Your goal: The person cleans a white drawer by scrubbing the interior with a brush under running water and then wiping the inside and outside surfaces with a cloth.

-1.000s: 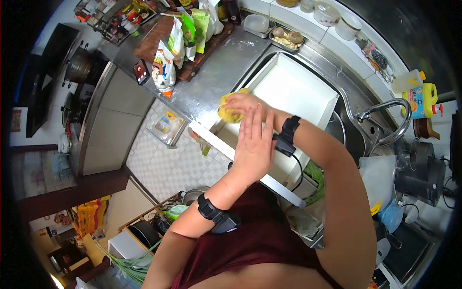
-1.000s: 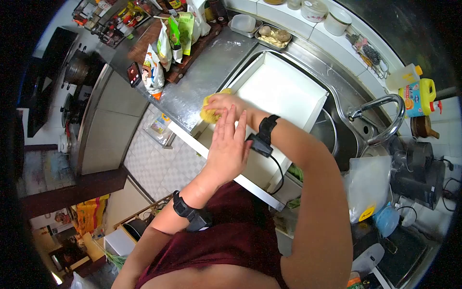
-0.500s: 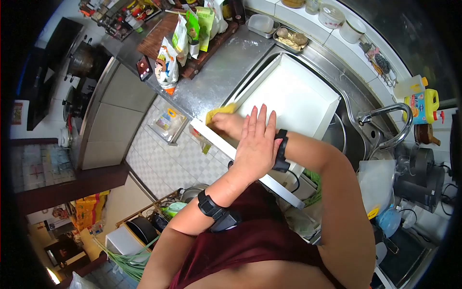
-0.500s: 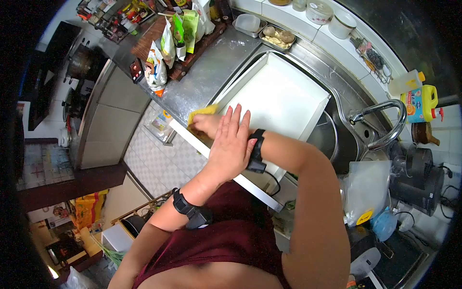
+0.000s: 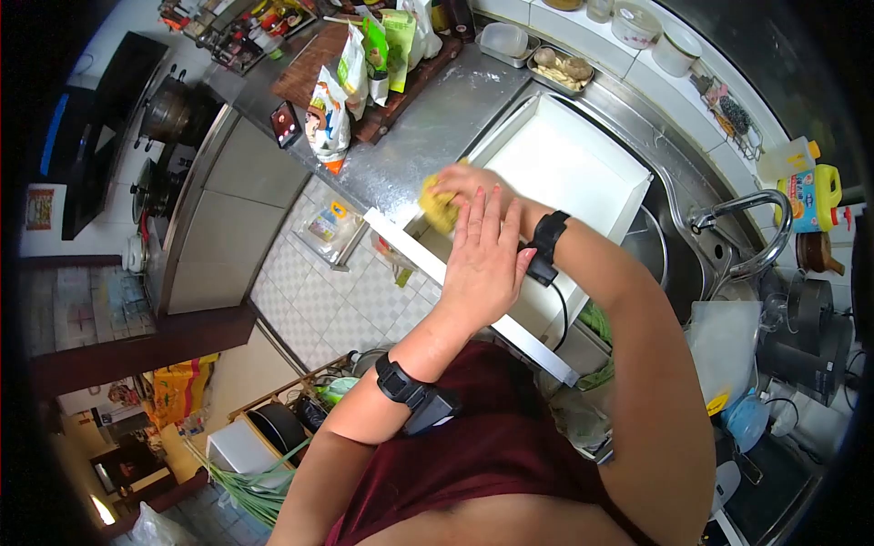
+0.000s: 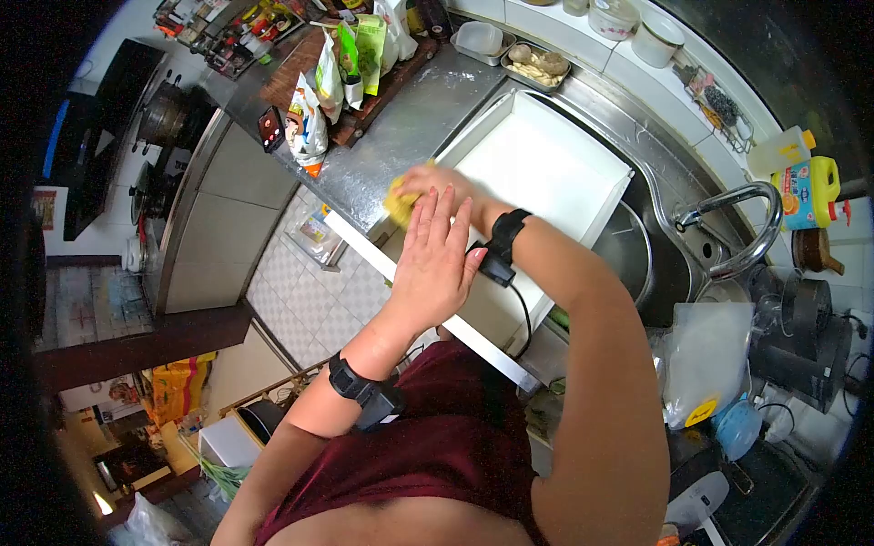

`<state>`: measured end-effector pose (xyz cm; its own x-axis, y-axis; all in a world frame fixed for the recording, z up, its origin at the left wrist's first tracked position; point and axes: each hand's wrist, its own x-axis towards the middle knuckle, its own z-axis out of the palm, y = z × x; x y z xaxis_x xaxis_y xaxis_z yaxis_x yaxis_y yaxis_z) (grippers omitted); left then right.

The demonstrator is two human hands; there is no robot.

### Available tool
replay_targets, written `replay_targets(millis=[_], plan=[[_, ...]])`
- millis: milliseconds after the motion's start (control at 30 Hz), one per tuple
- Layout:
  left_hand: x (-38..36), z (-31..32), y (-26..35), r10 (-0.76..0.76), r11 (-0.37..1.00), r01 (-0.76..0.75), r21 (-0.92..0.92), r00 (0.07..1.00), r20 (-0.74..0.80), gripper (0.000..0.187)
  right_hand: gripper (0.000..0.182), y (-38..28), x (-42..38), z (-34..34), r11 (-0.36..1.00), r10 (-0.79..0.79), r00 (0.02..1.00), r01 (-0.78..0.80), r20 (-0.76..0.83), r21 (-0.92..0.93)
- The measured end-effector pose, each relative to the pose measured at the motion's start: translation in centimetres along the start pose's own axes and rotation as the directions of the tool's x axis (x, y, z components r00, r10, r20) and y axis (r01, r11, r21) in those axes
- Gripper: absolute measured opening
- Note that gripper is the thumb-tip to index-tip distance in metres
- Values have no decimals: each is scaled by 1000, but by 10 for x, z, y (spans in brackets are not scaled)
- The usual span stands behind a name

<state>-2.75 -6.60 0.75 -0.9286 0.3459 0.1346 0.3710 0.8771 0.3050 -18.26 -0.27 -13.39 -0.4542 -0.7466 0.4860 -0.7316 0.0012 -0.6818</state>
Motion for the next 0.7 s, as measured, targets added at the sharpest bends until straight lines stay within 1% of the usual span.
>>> replay_targets(millis=[33,67,100,167,200,267,300,333,367,433,467,533,600,700], plan=[[0,0,1,0,1000,0,2,1000,-6,58,29,9,-5,-9,960,265,962,-257,-65,112],[0,1,0,6,1000,-5,17,1000,-23,58,26,13,-8,-16,844,515,851,-484,-98,233],[0,1,1,0,1000,0,11,1000,-18,58,25,16,-14,-22,869,495,850,-488,-181,82],[1,0,0,-5,1000,5,0,1000,-5,58,22,18,-19,-34,839,411,847,-496,-337,-223],[2,0,0,-8,1000,8,-9,1000,-8,58,25,11,-21,-27,843,410,826,-505,-387,-185],[2,-1,2,-17,999,16,-36,1000,-10,58,28,-1,-30,-4,895,445,846,-432,-293,111],[2,-1,2,-15,999,15,-40,1000,-17,58,30,-4,-36,7,881,457,855,-396,-245,261],[2,0,1,-13,999,12,-42,1000,-25,58,30,-8,-46,15,865,462,873,-405,-157,297],[1,1,1,-12,999,11,-42,999,-32,58,30,-14,-57,20,858,458,884,-412,-92,307],[1,2,1,-8,1000,7,-20,999,-32,57,30,-22,-80,28,858,456,884,-467,99,213],[1,2,1,-9,1000,9,-9,1000,-25,57,30,-24,-91,30,860,455,869,-486,194,155],[2,3,2,-5,1000,5,-1,1000,-20,56,30,-25,-108,36,865,455,826,-499,332,55],[1,4,2,3,1000,-3,-5,1000,-15,56,30,-23,-118,42,863,457,776,-505,435,-6],[1,4,1,3,1000,-3,3,1000,-17,56,30,-18,-124,46,852,455,730,-524,510,-10]])
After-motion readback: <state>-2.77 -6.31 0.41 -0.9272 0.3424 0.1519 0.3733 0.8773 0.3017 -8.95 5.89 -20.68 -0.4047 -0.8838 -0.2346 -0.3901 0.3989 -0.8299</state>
